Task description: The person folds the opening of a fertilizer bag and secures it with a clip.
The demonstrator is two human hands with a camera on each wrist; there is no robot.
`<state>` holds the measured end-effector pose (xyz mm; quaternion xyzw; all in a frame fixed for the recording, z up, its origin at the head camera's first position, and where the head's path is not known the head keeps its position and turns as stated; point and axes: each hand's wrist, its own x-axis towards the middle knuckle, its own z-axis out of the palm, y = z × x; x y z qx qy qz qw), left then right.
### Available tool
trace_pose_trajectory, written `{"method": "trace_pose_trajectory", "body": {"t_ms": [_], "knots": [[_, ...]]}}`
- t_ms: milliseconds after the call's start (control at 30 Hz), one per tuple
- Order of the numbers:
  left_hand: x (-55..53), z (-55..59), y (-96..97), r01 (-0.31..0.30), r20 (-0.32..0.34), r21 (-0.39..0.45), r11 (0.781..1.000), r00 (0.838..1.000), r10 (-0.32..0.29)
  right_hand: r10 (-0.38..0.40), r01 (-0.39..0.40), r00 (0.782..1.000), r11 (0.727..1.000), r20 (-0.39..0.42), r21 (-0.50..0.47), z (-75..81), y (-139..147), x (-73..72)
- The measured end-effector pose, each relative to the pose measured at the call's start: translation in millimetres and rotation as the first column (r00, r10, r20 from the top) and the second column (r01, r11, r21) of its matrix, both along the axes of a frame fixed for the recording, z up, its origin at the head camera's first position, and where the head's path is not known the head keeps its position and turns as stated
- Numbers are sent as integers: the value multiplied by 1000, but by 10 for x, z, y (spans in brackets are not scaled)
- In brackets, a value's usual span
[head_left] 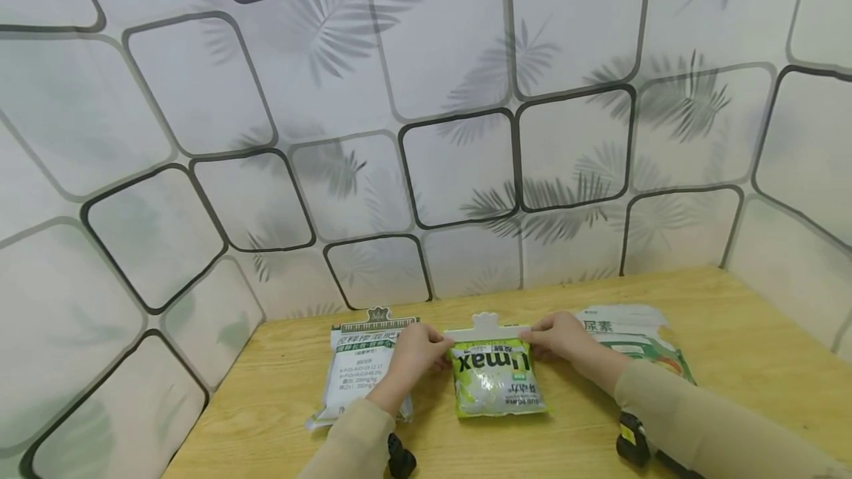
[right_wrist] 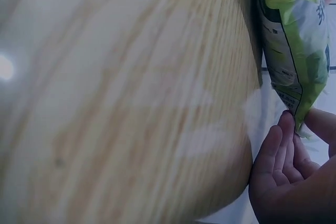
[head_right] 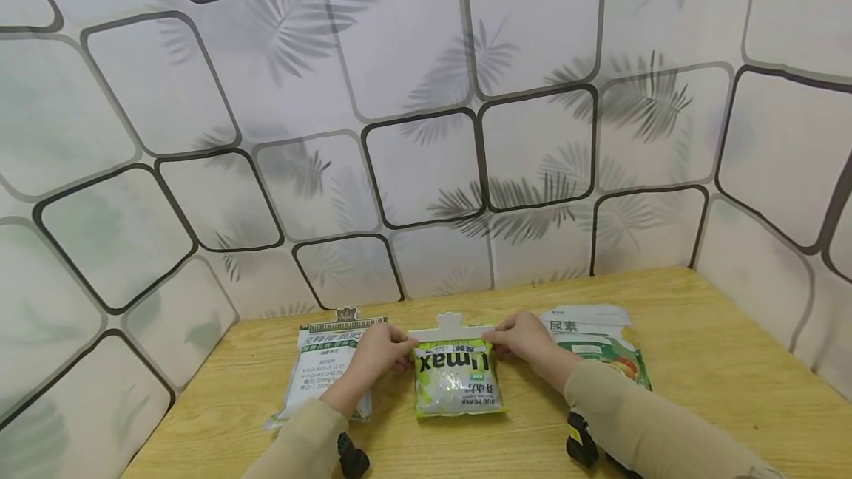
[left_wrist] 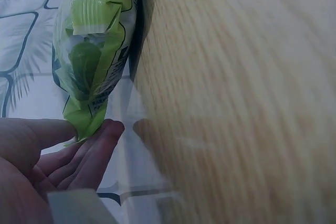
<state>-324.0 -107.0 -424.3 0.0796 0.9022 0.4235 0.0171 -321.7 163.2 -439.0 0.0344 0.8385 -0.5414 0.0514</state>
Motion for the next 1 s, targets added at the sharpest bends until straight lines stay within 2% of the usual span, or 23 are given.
{"method": "trace_pose_trajectory", "body": {"t_ms": [400, 667, 1000], "knots": [[-29, -6, 24, -12, 0, -86, 996, 1000, 12, 9, -8, 1000, 999, -22, 42, 16, -28, 26], [-29, -2, 16, 0, 22, -67, 998, 1000, 1, 29, -28, 999, 998, -20, 48, -1, -17, 6], [-25, 14, 34, -12, 19, -79, 997, 1000, 13, 10, -9, 1000, 998, -15, 61, 29, -37, 7]]}}
